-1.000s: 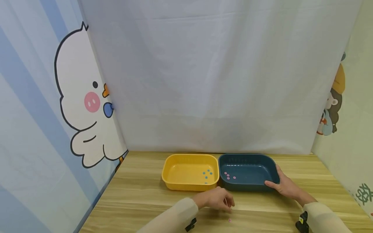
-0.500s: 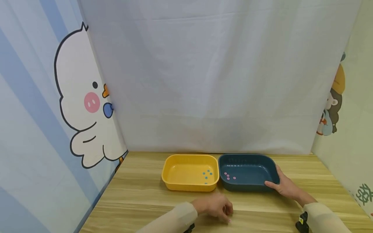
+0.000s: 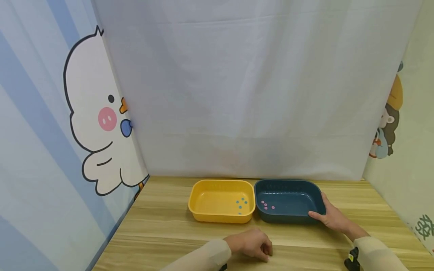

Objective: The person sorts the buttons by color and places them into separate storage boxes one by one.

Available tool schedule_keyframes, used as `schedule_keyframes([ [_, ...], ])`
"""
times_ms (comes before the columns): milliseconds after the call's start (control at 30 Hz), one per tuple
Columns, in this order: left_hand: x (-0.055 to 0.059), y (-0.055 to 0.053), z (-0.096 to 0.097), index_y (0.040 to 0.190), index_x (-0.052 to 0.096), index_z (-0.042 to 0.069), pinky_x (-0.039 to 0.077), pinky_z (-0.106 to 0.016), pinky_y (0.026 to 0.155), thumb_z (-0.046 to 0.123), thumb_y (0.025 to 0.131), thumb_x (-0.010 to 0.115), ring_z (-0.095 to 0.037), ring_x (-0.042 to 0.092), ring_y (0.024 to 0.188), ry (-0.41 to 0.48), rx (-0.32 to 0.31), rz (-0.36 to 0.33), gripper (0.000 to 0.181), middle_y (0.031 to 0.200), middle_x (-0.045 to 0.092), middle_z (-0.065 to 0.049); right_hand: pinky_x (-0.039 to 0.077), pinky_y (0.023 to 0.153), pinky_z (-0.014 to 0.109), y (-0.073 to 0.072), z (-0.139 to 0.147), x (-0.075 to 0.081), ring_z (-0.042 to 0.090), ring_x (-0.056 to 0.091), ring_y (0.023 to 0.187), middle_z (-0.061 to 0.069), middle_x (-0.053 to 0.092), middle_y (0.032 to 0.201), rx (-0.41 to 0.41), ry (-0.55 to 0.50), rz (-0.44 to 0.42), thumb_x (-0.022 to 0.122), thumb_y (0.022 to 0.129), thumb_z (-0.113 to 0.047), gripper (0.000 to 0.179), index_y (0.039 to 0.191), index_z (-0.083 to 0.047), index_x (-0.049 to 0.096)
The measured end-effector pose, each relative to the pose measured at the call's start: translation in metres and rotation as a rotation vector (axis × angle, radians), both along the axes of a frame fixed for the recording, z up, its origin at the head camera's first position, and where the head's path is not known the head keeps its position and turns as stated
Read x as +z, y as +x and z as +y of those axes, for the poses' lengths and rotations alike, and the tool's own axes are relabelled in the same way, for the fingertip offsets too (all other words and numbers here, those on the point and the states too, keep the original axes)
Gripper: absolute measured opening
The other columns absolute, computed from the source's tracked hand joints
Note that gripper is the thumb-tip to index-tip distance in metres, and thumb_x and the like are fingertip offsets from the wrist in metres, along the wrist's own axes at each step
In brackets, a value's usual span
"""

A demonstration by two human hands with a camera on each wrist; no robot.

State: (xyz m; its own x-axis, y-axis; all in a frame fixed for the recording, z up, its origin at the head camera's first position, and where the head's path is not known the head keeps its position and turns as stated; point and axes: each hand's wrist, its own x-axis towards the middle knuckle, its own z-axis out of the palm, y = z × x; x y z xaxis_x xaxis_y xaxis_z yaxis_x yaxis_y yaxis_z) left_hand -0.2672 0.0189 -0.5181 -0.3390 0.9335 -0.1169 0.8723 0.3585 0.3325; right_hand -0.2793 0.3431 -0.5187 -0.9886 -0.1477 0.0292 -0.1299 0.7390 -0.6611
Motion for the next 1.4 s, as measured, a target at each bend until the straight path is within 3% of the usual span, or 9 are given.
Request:
schedule_keyframes([
  [233, 0.000, 0.000, 0.001, 0.086, 0.073, 0.017, 0.037, -0.003, 0.062, 0.022, 0.084, 0.073, 0.014, 0.046, 0.064, -0.002, -0.011, 0.028, 0.005, 0.072, 0.059, 0.018, 0.021, 0.097, 0.068, 0.001, -0.001, 0.003, 0.063, 0.016, 0.125, 0.047, 0.005, 0.141, 0.005, 0.001, -0.006, 0.065, 0.089, -0.035, 0.105, 0.143, 0.013, -0.013],
  [600, -0.002, -0.003, -0.001, 0.082, 0.069, 0.017, 0.038, -0.005, 0.060, 0.020, 0.085, 0.073, 0.011, 0.046, 0.062, 0.005, 0.032, -0.043, 0.005, 0.069, 0.055, 0.018, 0.022, 0.097, 0.068, 0.001, -0.001, 0.002, 0.062, 0.018, 0.125, 0.047, 0.007, 0.141, 0.002, 0.005, 0.009, 0.065, 0.089, -0.034, 0.105, 0.143, 0.013, -0.011],
  [1100, 0.000, -0.002, -0.003, 0.079, 0.065, 0.016, 0.038, -0.005, 0.059, 0.017, 0.084, 0.073, 0.010, 0.045, 0.062, 0.050, 0.034, -0.064, 0.010, 0.069, 0.054, 0.017, 0.021, 0.097, 0.068, 0.001, -0.001, 0.005, 0.062, 0.014, 0.125, 0.047, 0.002, 0.141, 0.012, 0.003, -0.012, 0.064, 0.090, -0.035, 0.106, 0.142, 0.012, -0.015],
  [1400, 0.013, -0.010, -0.001, 0.085, 0.065, 0.015, 0.042, -0.008, 0.060, 0.014, 0.086, 0.070, 0.008, 0.049, 0.064, 0.116, 0.128, -0.153, 0.005, 0.071, 0.056, 0.016, 0.021, 0.097, 0.068, 0.002, -0.002, 0.004, 0.062, 0.014, 0.126, 0.046, 0.003, 0.141, 0.009, -0.005, 0.003, 0.065, 0.089, -0.034, 0.106, 0.142, 0.012, -0.014],
])
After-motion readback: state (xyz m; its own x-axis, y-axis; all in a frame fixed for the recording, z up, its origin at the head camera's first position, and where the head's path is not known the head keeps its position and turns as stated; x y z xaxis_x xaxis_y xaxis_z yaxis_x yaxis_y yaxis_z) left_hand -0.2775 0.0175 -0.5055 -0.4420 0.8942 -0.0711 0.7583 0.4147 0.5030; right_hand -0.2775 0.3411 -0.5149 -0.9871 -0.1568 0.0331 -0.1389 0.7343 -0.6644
